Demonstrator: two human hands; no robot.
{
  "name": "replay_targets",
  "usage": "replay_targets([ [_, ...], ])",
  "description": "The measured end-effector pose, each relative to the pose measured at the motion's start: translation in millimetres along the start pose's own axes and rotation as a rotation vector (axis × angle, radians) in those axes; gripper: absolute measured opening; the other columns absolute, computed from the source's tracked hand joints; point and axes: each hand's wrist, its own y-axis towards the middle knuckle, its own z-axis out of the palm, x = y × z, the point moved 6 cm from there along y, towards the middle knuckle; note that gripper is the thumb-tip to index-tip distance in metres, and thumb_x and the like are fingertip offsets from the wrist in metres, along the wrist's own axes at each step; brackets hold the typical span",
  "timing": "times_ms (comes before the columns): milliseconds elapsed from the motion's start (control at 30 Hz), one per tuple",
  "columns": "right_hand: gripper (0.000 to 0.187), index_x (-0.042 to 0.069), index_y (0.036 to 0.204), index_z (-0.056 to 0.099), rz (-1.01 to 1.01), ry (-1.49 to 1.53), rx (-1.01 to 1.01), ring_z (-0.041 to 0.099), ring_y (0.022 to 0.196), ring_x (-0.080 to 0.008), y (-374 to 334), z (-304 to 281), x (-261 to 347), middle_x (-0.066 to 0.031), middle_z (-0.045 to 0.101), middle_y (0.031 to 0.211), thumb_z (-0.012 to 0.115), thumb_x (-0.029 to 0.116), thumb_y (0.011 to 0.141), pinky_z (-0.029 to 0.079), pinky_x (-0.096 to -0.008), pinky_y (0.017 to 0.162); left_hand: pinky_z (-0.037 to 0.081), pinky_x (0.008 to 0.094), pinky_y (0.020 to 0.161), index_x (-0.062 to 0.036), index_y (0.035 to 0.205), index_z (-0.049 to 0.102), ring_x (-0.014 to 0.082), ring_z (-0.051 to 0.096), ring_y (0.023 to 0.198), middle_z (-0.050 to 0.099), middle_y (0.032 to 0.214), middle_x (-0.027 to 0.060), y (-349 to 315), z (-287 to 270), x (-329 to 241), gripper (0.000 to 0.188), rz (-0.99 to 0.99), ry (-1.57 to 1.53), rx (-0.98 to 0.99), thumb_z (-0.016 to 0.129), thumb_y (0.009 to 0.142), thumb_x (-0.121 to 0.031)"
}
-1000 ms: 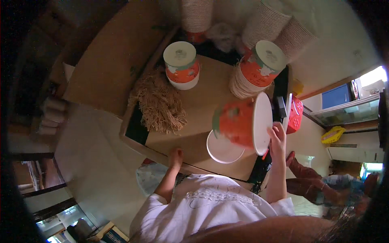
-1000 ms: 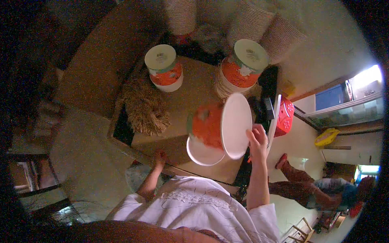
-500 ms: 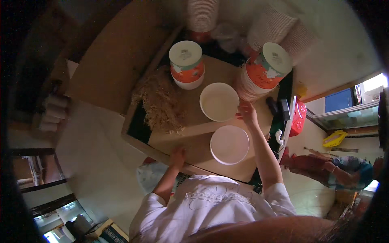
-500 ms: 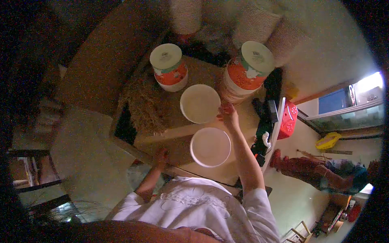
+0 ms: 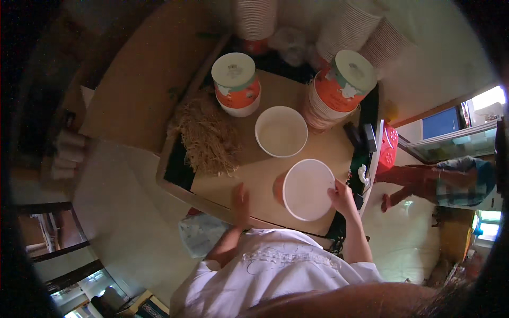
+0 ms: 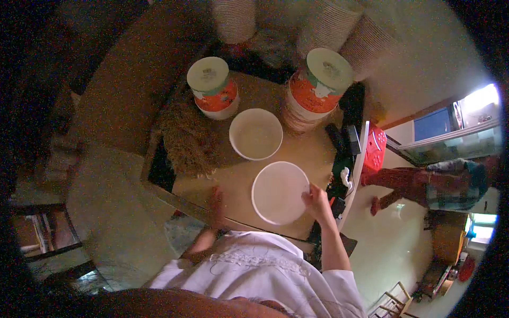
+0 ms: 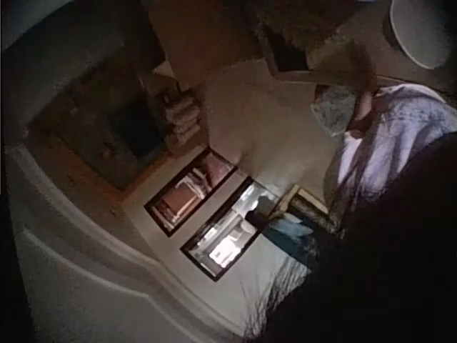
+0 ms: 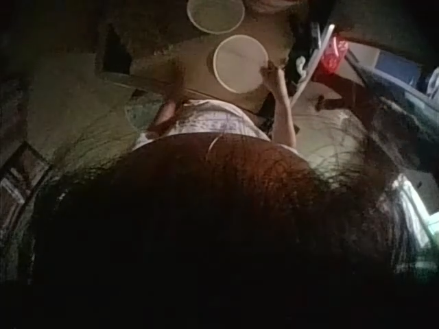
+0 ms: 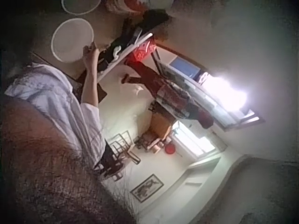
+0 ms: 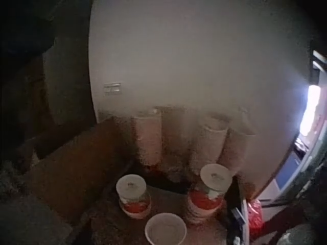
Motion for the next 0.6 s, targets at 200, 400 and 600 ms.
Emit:
replay_targets([
  [200,0.02,0.002,0.103,0.052,-0.07,0.021,0.279,0.049,0.062,-0.01,-11.4,89.9,24.2,-0.0048,0.056,0.085,0.044,0.01,0.087,0.042,-0.0224,0.056,0.046,0.0318,0.051,0.0003,0.091,0.057,0.0211,0.058,0.058,0.059,0.072,0.0118,32.8,-80.8,-21.0,0.019,-0.087,-0.531,0.185,0.057,0.074,-0.007],
  [400,0.037,0.013,0.116,0.051,-0.624,-0.533,0.496,0.051,0.087,-0.0155,-51.6,216.7,-18.4,-0.0053,0.052,0.096,0.05,0.022,0.08,0.046,-0.0257,0.068,0.046,0.0317,0.068,0.0021,0.098,0.053,0.0178,0.056,0.078,0.059,0.089,0.0115,21.3,-165.4,102.9,0.027,-0.554,-0.564,-0.121,0.049,0.074,-0.009],
  [600,0.052,0.016,0.127,0.039,-0.923,-0.745,0.543,0.038,0.115,-0.0252,-65.2,273.3,18.4,-0.0091,0.037,0.129,0.048,0.027,0.078,0.029,-0.0459,0.097,0.043,0.0273,0.071,0.0028,0.1,0.056,0.0149,0.055,0.08,0.061,0.092,0.0095,17.4,-198.9,120.4,0.031,-0.698,-0.627,-0.36,0.045,0.072,-0.004],
])
